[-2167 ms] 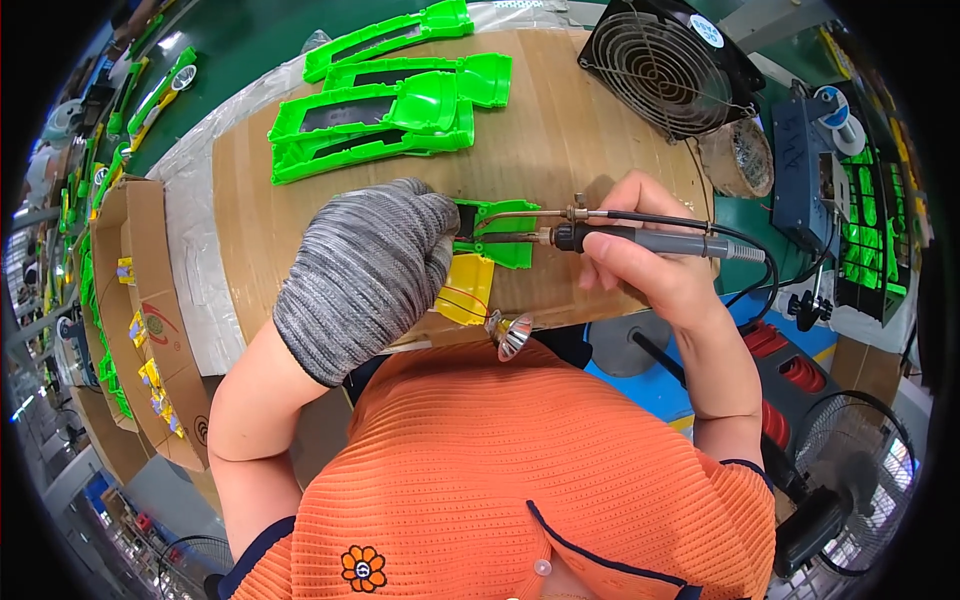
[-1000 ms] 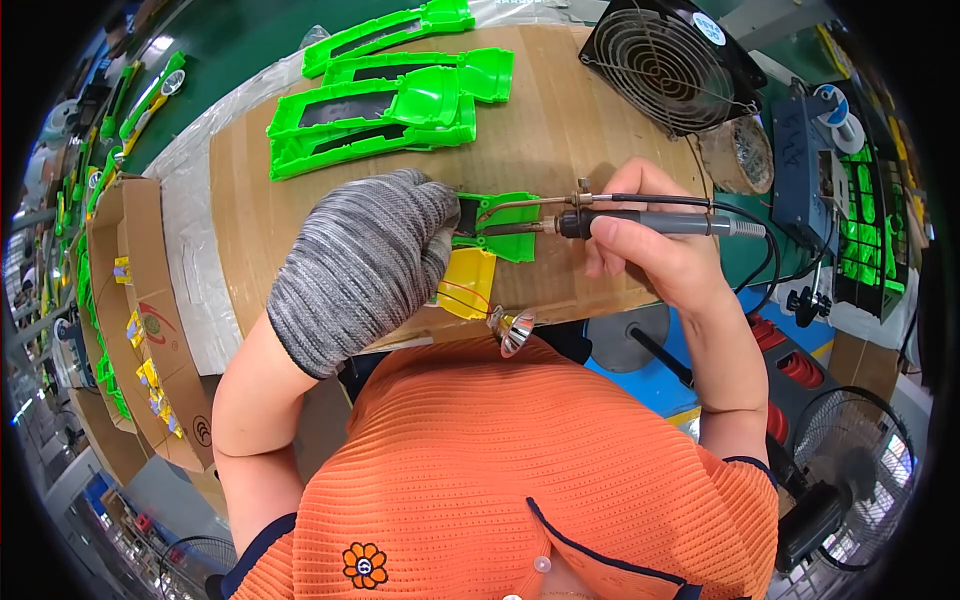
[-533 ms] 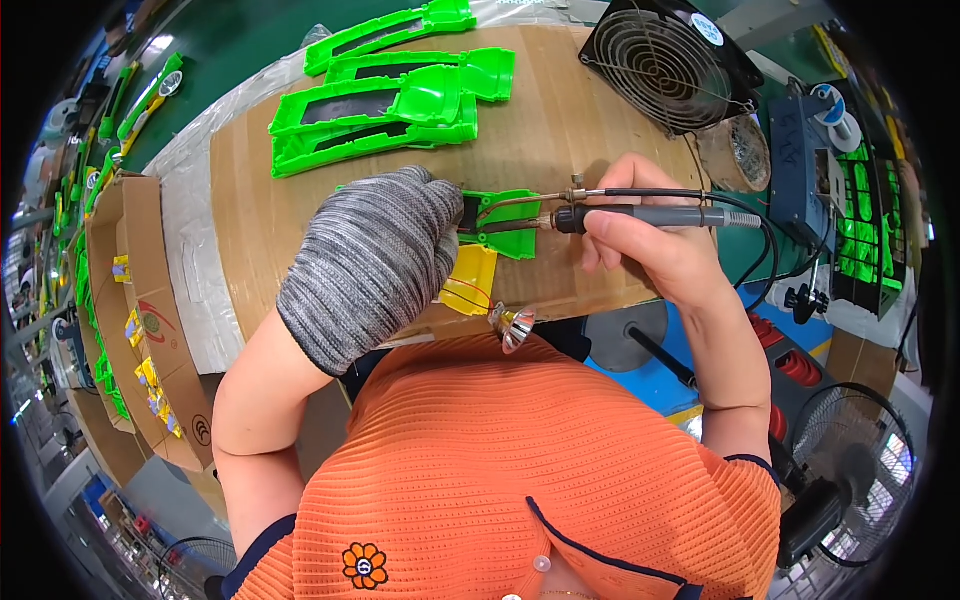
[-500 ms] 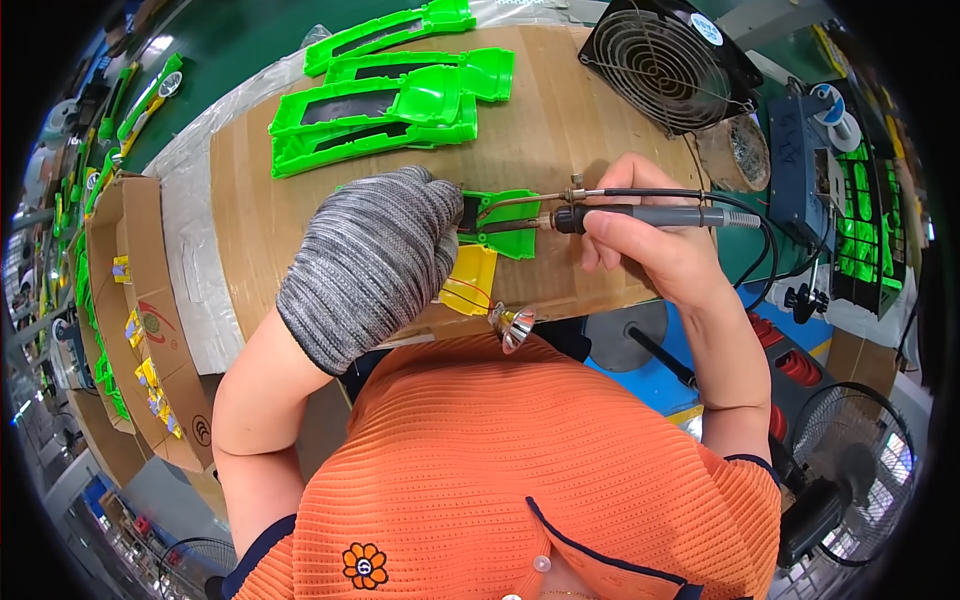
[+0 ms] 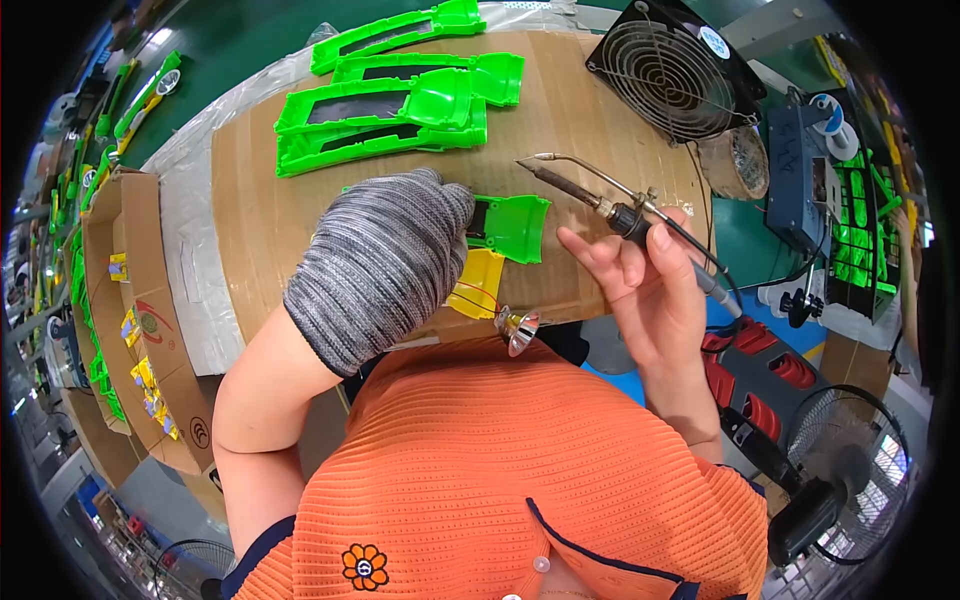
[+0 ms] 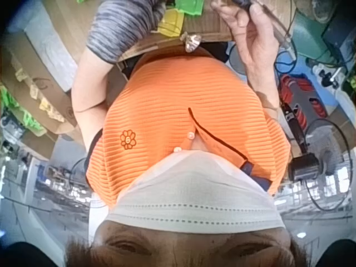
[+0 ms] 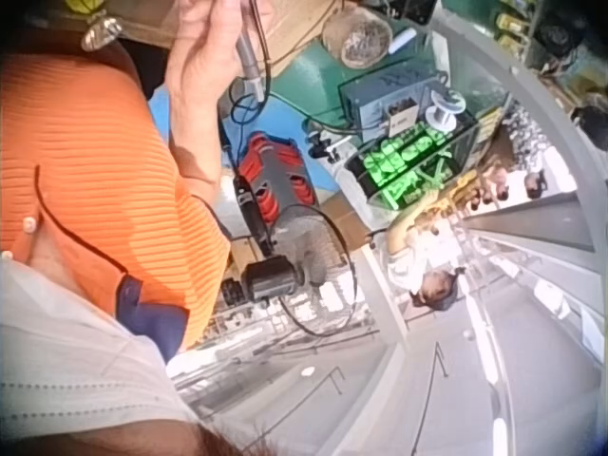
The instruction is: Soldering electrical components into flashlight bodies on a factory assembly line.
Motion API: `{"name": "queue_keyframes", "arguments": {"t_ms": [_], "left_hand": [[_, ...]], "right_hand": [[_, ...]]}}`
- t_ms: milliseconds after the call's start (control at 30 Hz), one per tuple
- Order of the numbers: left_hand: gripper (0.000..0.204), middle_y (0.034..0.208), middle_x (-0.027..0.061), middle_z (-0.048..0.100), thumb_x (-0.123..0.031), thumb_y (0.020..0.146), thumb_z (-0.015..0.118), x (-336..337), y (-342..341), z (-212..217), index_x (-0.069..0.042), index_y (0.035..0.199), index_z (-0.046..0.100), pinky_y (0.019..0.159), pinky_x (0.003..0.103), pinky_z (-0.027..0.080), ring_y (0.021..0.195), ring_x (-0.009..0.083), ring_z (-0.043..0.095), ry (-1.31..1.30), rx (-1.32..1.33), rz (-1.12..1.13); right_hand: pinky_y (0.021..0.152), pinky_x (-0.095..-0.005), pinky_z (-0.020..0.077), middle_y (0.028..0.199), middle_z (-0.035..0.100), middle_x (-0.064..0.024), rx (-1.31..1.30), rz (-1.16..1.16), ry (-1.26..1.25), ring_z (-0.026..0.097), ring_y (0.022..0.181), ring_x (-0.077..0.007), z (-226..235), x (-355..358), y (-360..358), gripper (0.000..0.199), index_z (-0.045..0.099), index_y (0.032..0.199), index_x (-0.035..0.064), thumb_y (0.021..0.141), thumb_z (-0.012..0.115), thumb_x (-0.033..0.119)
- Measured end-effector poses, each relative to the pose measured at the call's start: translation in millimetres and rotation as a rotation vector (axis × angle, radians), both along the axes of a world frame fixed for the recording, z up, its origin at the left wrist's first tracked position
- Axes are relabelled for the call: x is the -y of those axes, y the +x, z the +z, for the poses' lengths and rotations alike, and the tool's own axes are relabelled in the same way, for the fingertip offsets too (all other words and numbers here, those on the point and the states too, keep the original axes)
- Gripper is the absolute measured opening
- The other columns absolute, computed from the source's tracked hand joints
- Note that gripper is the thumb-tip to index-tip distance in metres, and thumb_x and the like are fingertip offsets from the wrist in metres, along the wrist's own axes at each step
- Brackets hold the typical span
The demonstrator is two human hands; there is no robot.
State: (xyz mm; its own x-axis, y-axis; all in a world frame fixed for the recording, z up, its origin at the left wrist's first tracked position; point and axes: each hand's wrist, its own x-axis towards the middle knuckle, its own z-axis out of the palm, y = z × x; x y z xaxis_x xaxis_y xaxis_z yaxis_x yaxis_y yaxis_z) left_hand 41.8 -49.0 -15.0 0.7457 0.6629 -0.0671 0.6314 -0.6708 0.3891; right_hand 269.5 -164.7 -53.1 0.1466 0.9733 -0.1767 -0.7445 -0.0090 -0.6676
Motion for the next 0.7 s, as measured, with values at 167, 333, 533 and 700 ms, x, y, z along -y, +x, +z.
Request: {"name": "queue_keyframes", "arguments": {"t_ms": [167,333,533,700], "left_hand": [[0.011,0.082,0.0170,0.064,-0.014,0.085,0.065,1.0,0.4,0.4,-0.005,0.090,0.068,0.074,0.045,0.052,0.080,0.0375,0.063,0.006,-0.009,0.012],[0.008,0.081,0.0181,0.065,-0.009,0.082,0.065,-10.8,-2.2,2.1,-0.003,0.087,0.068,0.073,0.045,0.051,0.079,0.0387,0.063,-0.001,0.055,0.079],[0.008,0.081,0.0165,0.067,-0.012,0.084,0.066,-18.9,-5.9,0.4,-0.005,0.087,0.069,0.073,0.044,0.053,0.078,0.0356,0.066,0.022,-0.034,0.148],[0.010,0.084,0.0167,0.067,-0.014,0.085,0.065,-16.4,-3.7,6.4,-0.006,0.089,0.069,0.074,0.045,0.053,0.081,0.0363,0.066,0.072,-0.119,0.122]], "right_hand": [[0.108,-0.0552,0.0425,0.073,0.059,-0.0044,-0.132,-0.046,-0.025,0.066,0.110,-0.0304,2.4,3.5,-20.2,0.003,0.050,0.106,0.0135,0.102,0.049,0.014],[0.105,-0.0526,0.0453,0.075,0.060,-0.0055,-0.119,-0.010,0.065,0.066,0.107,-0.0295,-3.0,-16.8,-22.2,0.005,0.055,0.105,0.0121,0.102,0.051,0.014],[0.103,-0.0549,0.0461,0.077,0.059,-0.0069,-0.136,-0.014,0.076,0.067,0.101,-0.0274,-6.0,-31.6,-25.1,0.008,0.050,0.106,0.0084,0.102,0.052,0.014],[0.107,-0.0593,0.0404,0.075,0.059,-0.0047,-0.022,0.015,0.139,0.066,0.103,-0.0257,-11.4,-18.8,-18.0,0.008,0.051,0.107,0.0102,0.102,0.050,0.017]]}}
